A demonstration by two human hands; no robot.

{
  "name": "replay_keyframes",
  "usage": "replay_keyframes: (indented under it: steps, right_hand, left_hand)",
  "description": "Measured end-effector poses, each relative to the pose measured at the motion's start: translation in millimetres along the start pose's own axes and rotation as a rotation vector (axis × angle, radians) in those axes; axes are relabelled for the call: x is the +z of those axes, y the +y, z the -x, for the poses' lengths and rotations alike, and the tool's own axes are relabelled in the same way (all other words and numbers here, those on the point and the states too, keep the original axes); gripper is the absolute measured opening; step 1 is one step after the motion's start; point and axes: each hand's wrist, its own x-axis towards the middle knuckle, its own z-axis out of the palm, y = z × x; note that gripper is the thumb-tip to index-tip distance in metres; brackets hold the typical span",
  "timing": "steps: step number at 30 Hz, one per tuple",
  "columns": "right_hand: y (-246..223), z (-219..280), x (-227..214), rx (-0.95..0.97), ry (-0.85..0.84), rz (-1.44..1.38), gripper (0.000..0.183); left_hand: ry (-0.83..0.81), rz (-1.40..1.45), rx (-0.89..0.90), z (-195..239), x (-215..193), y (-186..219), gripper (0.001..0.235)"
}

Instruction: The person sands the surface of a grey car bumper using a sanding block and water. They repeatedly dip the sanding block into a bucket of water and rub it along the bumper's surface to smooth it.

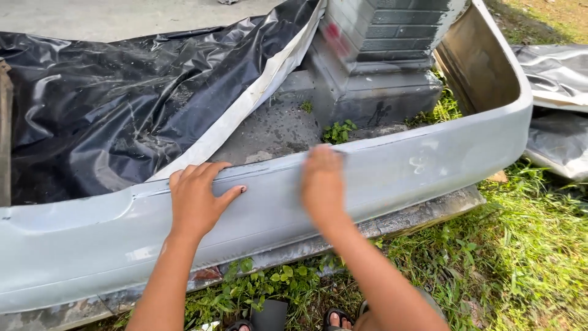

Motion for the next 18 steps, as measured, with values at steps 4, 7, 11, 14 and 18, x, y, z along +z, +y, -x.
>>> replay_keyframes:
  steps: [4, 7, 11, 14, 18]
  right_hand:
    - [-46.2, 5.8, -18.7, -0.101, 0.044, -0.186, 0.036]
    - [43.3, -8.1, -18.3, -0.064, 0.054, -0.132, 0.029]
    - [123.3, -14.1, 19.0, 0.177, 0.024, -0.013, 0.034]
    - [24.5, -14.2, -6.1, 0.11, 0.033, -0.012, 0.031]
    - [-10.2, 0.4, -27.8, -0.075, 0.007, -0.242, 0.032]
  left_hand:
    - [-0.032, -0.025, 0.023, -0.5, -0.8, -5.0, 0.049]
    - [-0.034, -0.048, -0.009, 1.0, -4.5, -2.9, 0.05]
    - [-0.016, -0.024, -0.051, 0.4, -2.7, 6.6, 0.049]
    - [-0.004, -0.027, -0.019, 0.7, -3.2, 4.9, 0.049]
    - [-0.013, -0.013, -0.019, 3.7, -6.2, 1.2, 0.051]
